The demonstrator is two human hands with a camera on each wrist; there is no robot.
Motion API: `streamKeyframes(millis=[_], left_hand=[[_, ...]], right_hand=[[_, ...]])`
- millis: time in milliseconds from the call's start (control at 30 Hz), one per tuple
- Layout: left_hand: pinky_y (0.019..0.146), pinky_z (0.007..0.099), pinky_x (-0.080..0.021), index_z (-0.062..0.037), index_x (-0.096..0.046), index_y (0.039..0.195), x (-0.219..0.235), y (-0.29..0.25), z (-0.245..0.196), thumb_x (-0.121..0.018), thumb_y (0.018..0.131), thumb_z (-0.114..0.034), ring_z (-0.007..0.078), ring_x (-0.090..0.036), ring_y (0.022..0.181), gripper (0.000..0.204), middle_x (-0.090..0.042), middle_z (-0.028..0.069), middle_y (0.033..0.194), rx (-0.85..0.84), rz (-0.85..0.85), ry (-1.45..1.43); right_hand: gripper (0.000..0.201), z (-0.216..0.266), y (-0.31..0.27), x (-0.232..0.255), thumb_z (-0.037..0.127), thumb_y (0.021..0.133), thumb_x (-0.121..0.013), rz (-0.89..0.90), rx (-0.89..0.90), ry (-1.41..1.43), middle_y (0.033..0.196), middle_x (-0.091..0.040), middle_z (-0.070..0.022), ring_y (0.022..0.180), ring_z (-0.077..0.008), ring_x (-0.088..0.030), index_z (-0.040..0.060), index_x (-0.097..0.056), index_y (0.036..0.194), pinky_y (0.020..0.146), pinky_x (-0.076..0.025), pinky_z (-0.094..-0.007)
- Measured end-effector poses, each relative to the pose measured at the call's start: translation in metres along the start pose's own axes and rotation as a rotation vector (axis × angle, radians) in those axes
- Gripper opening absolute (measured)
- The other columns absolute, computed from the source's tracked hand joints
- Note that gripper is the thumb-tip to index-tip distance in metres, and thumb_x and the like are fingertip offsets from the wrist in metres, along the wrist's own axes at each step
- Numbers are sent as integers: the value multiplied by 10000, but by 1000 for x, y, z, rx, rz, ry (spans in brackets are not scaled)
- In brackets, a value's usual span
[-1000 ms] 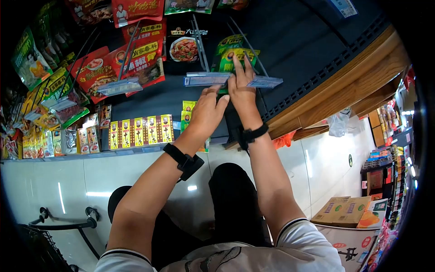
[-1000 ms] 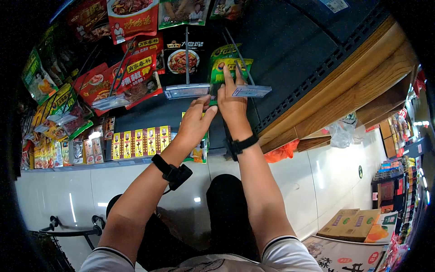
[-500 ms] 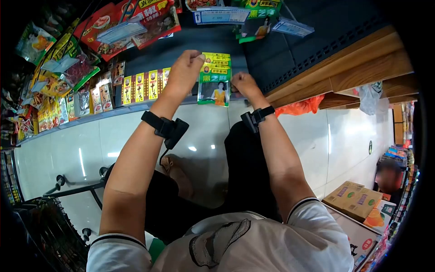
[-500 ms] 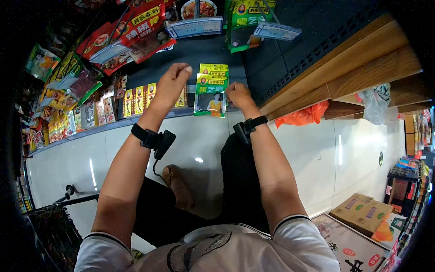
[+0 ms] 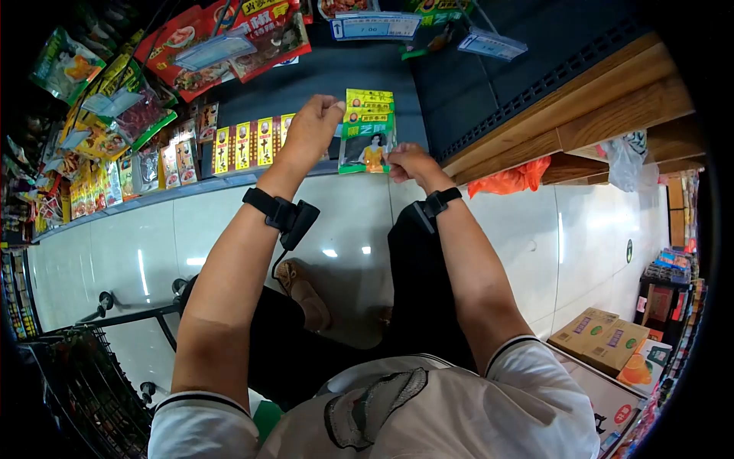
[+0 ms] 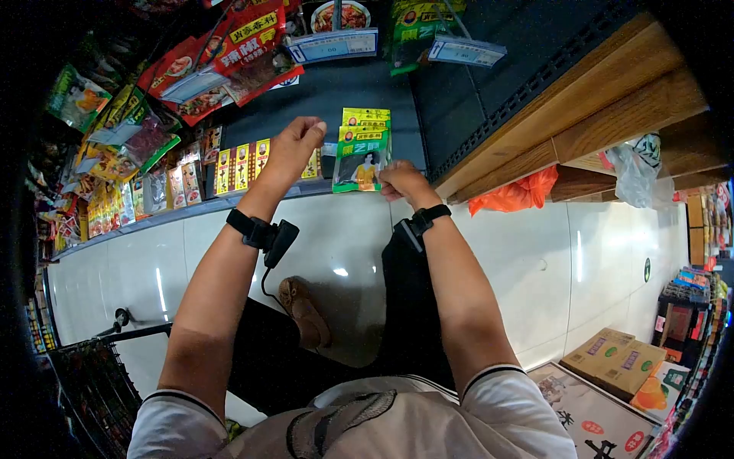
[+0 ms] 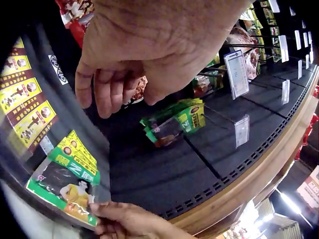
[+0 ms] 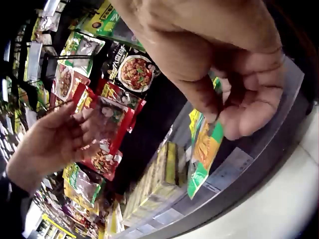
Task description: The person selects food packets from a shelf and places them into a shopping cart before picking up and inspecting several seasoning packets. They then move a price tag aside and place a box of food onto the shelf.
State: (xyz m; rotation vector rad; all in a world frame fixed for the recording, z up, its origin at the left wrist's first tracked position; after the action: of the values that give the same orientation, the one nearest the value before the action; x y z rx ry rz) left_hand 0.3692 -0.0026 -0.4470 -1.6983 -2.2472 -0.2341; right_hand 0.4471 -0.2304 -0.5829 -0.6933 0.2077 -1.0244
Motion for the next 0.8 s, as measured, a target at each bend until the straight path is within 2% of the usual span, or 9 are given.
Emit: streamKeyframes(millis=[167,300,367,400,433,467,567,667,800], left_hand=[[828,308,-489,40,-554,1263,-9,5,24,-578,981,-395,172,-596,945,519,-641,118,1048,59,73,-18],[899,394,-500,-16,-405,1441,-25,0,25,-506,964,-610,253,-573,1126,769,-560,173,1290,231,201,-234],[928,426,-505,-42,-370,1467,-34,-12,7,-482,950,-666,279,-561,1186,818,-537,182,1345,375,248,-461],[1029,507,-434,-48,-302,1520,-40,-12,3,-422,965,-675,302,-569,1209,845,-468,193,1430,395,309,-564],[1019,510,-448,-53,-316,1514,-45,-14,-3,-417,980,-647,314,-571,1203,805,-482,194,1413,378,355,-706],[1009,513,-462,-57,-331,1509,-51,-17,-7,-412,995,-619,326,-573,1196,766,-496,196,1396,362,400,-848],[1001,535,-496,-44,-381,1479,-55,-19,-1,-385,1036,-513,404,-552,1225,645,-516,233,1381,401,629,-1215],[1050,555,-462,-16,-361,1481,-53,-30,-11,-381,1035,-488,461,-488,1295,649,-453,276,1443,395,731,-1428],[1078,587,-410,-23,-266,1525,-48,-33,-19,-349,1044,-477,460,-478,1305,667,-395,289,1485,373,820,-1535]], right_hand=[[81,50,-56,-1,149,900,-619,70,263,333,815,-628,-23,709,-147,-644,71,-596,901,628,-584,-286],[85,79,-100,1,135,901,-604,-5,455,242,898,-592,-21,748,-139,-629,54,-594,876,632,-563,-283],[103,87,-116,-5,114,887,-625,-120,731,83,994,-598,-75,779,-156,-634,17,-591,891,650,-549,-287],[105,91,-124,-12,109,884,-628,-190,883,-39,1021,-599,-92,794,-166,-642,12,-591,899,658,-546,-294],[108,94,-134,-21,104,881,-631,-260,1030,-164,1047,-599,-109,808,-176,-649,7,-592,908,666,-543,-300],[129,101,-148,-33,122,881,-656,-223,970,-174,1135,-607,-153,885,-248,-666,24,-606,949,737,-533,-332],[123,107,-180,-63,87,894,-652,-170,999,-334,1227,-626,-122,925,-220,-641,8,-641,987,798,-513,-297],[116,109,-194,-70,74,893,-663,-167,1175,-381,1206,-660,-122,978,-270,-653,15,-649,993,832,-520,-328],[134,109,-203,-69,51,887,-660,-145,1144,-305,1091,-689,-137,991,-290,-662,22,-645,1017,845,-520,-360]])
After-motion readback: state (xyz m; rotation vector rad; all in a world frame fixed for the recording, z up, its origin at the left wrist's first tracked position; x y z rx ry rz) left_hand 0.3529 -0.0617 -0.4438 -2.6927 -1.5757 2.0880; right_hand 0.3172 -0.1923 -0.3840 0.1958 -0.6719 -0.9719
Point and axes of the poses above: each hand's wrist, its own y-axis towards the middle knuckle, its own x-axis out of the back of the hand, z = x × y, the point moved 3 cm from there along y, towards the middle knuckle
